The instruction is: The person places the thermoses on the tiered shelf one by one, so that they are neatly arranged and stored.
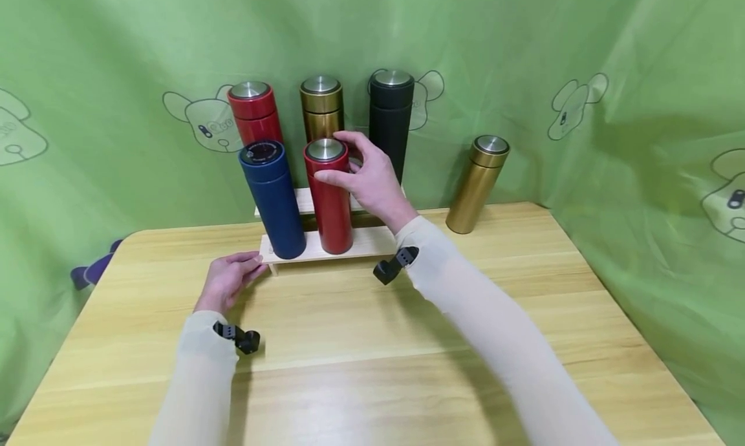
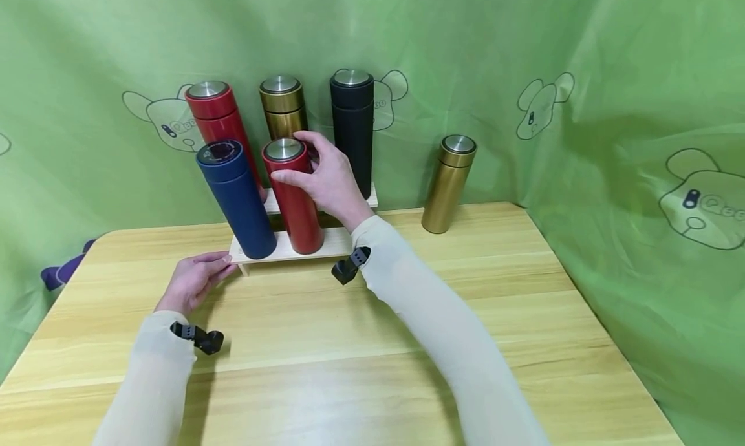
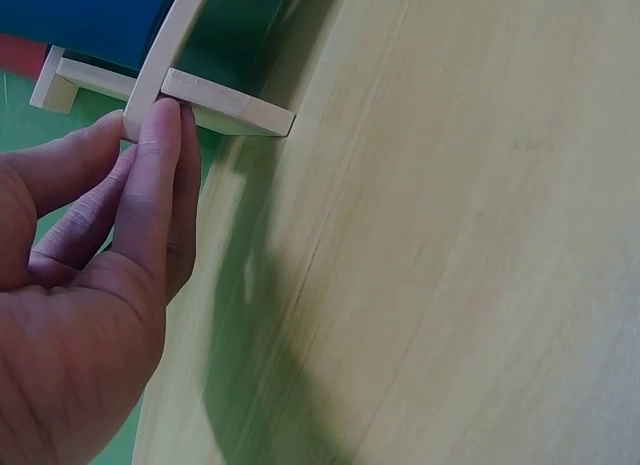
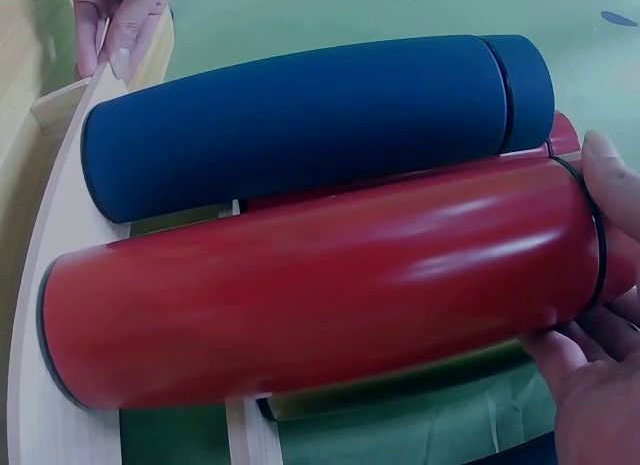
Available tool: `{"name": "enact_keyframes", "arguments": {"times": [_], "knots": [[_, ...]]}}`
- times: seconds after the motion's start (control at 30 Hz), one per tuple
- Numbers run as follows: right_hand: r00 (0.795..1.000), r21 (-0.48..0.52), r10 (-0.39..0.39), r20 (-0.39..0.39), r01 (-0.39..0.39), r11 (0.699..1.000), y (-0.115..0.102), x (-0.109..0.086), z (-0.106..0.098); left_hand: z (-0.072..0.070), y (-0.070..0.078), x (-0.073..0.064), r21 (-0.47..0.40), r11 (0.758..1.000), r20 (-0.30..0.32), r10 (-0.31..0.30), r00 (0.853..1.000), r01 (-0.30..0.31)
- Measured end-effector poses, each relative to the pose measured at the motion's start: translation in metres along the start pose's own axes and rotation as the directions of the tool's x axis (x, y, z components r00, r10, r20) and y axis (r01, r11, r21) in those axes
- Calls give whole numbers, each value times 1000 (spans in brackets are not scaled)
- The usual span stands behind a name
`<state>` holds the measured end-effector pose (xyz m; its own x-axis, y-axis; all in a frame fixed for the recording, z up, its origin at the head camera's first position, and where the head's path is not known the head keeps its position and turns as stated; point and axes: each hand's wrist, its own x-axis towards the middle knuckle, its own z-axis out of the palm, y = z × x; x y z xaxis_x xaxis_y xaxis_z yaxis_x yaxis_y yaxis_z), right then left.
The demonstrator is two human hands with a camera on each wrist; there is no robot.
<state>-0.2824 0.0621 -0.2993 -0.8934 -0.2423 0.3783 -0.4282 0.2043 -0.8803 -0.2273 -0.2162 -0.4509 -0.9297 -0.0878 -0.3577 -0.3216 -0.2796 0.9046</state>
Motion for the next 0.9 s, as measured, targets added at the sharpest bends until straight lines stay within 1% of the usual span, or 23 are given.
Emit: {"name": "enact_keyframes", "arguments": {"times": [0.1,0.3,0.43,0.67,0.9], "knots": [[1000,-14,0,-9,-1,1000,1,0,-2,1,1,-1,9,1000,6,-1,1000,1],[1000,-27,-10,-2,9,1000,1,-1,-4,1,2,-2,26,1000,5,-8,1000,8],[1000,-46,-13,6,14,999,2,-2,-4,1,1,-3,21,1000,4,-2,1000,2],[1000,-39,-16,19,17,999,3,-2,-5,1,-1,-2,-12,1000,-1,-5,1000,5],[1000,-38,-11,19,12,999,4,-1,-5,-1,0,-1,-8,1000,6,-6,1000,6]]}}
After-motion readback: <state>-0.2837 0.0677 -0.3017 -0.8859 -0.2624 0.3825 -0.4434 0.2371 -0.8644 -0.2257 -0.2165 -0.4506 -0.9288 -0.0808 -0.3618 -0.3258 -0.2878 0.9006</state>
